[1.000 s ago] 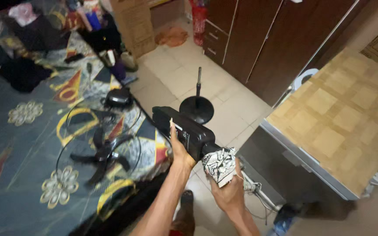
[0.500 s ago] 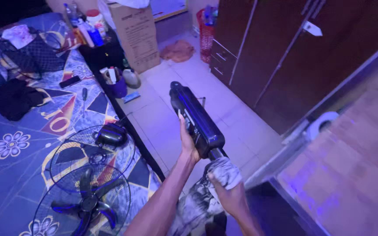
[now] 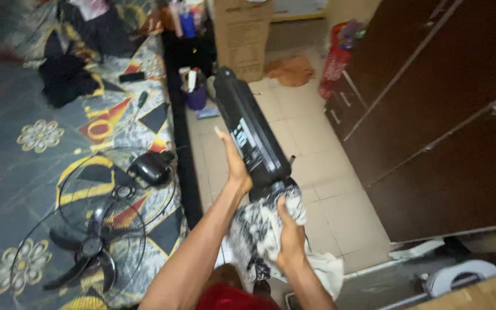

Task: The person wipes the base and motor housing of a standing fan with a cloth. They then use a screwdriver to tighten the pole to the base, completing the assembly.

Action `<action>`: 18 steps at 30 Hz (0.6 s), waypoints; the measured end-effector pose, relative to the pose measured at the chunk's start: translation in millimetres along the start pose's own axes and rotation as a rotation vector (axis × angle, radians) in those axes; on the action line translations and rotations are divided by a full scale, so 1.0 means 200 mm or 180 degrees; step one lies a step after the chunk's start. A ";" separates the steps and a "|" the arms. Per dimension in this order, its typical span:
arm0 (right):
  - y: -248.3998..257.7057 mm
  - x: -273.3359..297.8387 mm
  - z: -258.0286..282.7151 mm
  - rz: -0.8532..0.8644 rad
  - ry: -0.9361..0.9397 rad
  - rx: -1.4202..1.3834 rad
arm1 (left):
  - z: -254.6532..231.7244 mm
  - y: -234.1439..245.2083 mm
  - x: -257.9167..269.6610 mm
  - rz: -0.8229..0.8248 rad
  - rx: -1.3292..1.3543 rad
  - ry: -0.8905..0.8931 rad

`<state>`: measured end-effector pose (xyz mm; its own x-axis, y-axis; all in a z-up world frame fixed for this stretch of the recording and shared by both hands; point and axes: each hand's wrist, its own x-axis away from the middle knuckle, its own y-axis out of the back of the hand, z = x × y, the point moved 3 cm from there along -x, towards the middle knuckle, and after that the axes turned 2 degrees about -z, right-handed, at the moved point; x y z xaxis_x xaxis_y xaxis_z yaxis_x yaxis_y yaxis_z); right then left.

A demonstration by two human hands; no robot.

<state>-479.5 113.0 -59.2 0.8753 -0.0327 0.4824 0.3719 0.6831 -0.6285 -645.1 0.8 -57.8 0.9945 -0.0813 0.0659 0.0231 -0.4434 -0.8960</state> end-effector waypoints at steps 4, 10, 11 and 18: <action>0.02 -0.39 0.10 -0.0362 0.1998 0.1006 | -0.04 -0.04 -0.25 -0.0593 -0.0388 -0.0185; -0.05 -0.76 0.18 -0.0092 0.3938 0.4032 | -0.14 0.13 -0.56 -0.1111 -0.0117 0.0149; -0.08 -0.87 0.15 -0.0182 0.3449 0.3791 | -0.16 0.16 -0.65 -0.1069 0.0036 0.0267; -0.38 -1.51 -0.11 -0.0080 -0.0441 0.0044 | -0.46 0.36 -1.25 -0.0560 -0.0244 0.0086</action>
<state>-764.6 54.9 -171.6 0.8144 0.0504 0.5781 0.3882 0.6933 -0.6072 -901.6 -92.0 -97.8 0.9727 -0.0199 0.2313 0.1876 -0.5194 -0.8337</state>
